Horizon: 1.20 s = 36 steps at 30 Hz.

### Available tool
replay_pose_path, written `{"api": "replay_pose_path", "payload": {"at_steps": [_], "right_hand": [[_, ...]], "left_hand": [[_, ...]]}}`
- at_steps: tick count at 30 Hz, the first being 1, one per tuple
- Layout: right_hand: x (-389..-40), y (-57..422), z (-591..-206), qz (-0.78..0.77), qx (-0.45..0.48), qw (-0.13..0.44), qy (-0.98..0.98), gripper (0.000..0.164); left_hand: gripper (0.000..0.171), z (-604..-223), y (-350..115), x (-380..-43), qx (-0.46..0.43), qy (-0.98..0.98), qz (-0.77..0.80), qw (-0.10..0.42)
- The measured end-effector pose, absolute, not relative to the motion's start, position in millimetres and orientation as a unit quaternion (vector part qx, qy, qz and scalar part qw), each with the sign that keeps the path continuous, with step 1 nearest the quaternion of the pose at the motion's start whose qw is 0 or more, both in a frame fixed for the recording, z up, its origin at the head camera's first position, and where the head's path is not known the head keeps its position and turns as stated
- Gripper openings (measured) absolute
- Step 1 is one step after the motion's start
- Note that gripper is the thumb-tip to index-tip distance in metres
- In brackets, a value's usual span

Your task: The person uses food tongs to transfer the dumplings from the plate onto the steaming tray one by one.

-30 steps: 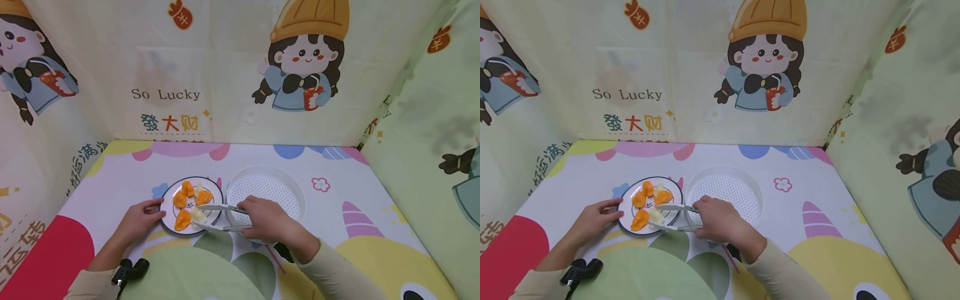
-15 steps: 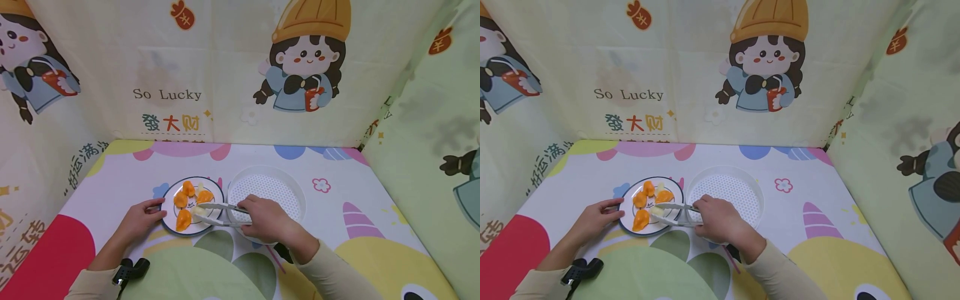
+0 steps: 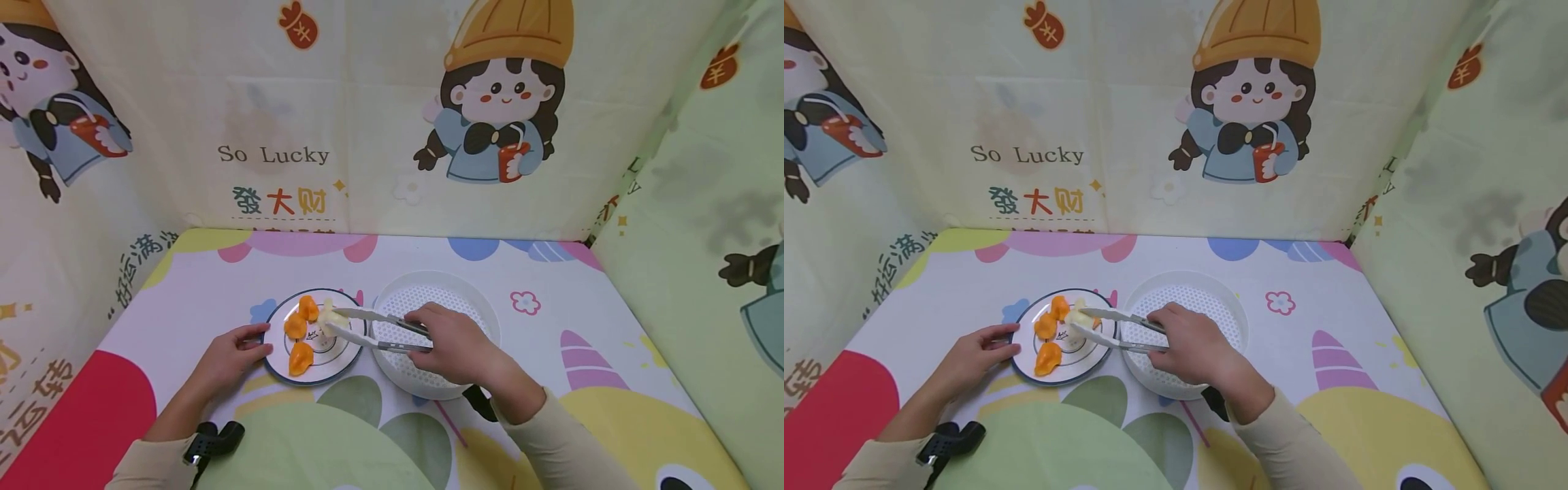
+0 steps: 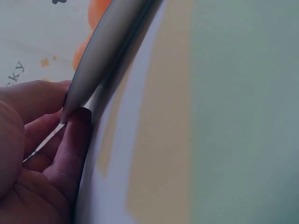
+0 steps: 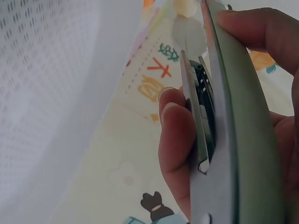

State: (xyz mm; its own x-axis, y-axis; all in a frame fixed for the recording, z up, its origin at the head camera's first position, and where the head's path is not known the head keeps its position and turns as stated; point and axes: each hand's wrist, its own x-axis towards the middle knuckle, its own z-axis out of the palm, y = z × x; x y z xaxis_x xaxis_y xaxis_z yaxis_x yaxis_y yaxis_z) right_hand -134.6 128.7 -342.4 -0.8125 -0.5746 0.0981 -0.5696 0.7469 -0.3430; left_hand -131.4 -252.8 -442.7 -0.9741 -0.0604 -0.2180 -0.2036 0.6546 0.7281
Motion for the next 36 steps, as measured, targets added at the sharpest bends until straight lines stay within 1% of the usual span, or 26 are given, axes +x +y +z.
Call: {"api": "replay_pose_path", "payload": {"at_steps": [9,14,23,28,36], "right_hand": [[-139.5,155.2,-341.5,-0.2,-0.275,-0.037,0.94,0.042],[-142.3,173.3,-342.3,-0.209,-0.246,-0.05,0.945,0.043],[-147.5,202.2,-351.1,-0.204,-0.18,-0.03,0.962,0.048],[-152.8,211.6,-358.2,-0.204,-0.166,-0.014,0.965,0.047],[-162.6,218.5,-370.8,-0.202,-0.145,-0.006,0.969,0.047]], "left_hand": [[0.062,-444.9,-253.5,-132.2,-0.08,0.903,0.412,0.09],[0.062,-445.5,-253.6,-132.6,-0.074,0.903,0.415,0.087],[0.062,-442.4,-253.9,-132.3,-0.069,0.902,0.416,0.091],[0.063,-442.6,-254.6,-132.6,-0.065,0.903,0.415,0.091],[0.063,-443.0,-254.7,-132.9,-0.067,0.901,0.419,0.093]]}}
